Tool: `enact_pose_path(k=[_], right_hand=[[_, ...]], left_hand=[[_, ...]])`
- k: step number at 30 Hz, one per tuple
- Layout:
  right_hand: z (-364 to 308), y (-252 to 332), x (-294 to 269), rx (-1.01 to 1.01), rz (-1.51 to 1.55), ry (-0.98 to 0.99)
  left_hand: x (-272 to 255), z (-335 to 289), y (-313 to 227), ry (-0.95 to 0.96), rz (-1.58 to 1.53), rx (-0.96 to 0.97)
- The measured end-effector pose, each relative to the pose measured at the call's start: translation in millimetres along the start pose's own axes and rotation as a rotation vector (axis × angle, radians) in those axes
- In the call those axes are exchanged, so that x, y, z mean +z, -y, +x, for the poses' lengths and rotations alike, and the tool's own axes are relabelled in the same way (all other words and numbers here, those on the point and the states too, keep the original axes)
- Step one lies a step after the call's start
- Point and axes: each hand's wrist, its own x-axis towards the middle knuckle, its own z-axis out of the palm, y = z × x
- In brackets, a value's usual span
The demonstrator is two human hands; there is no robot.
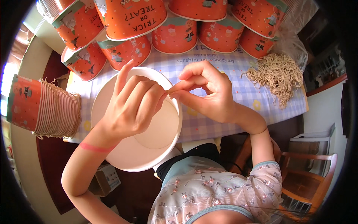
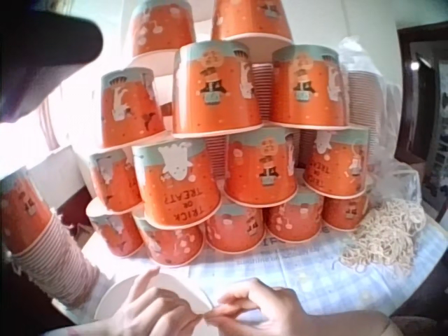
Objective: Attaching string handles to decorative paper buckets and stacking them.
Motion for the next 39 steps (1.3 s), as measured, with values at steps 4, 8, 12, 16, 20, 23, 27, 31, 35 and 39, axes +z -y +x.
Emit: enact_pose_path(k=[4,8,12,16,20,23,27,31,35,39], right_hand=[[-1.9,4.3,1.3,-0.072,-0.141,-0.004],[-4.3,4.1,2.4,-0.205,-0.232,-0.023],[-7.0,2.3,4.0,-0.260,-0.218,-0.063],[-2.3,8.7,-1.8,-0.312,-0.247,0.015],[9.1,15.0,-10.6,-0.039,-0.052,0.191],[17.8,18.1,-16.5,0.005,-0.014,0.349],[24.7,20.9,-14.4,-0.118,-0.071,0.462],[22.6,22.9,-10.7,-0.298,-0.293,0.464],[12.9,19.5,0.7,-0.434,-0.454,0.320],[7.7,25.0,0.6,-0.390,-0.501,0.326]], left_hand=[[1.4,-2.6,4.1,-0.048,0.276,0.176],[0.8,-4.5,5.0,-0.077,0.330,0.232],[0.8,-4.2,5.8,-0.075,0.371,0.341],[3.5,-9.7,8.8,-0.126,0.401,0.368],[2.7,-14.8,10.3,-0.150,0.445,0.413],[0.2,-14.6,8.5,-0.160,0.435,0.458],[-0.8,-17.7,9.6,-0.169,0.438,0.463],[-1.3,-20.5,11.1,-0.168,0.442,0.448],[-3.0,-22.2,11.2,-0.166,0.423,0.421],[-3.9,-20.6,10.1,-0.190,0.427,0.450]])
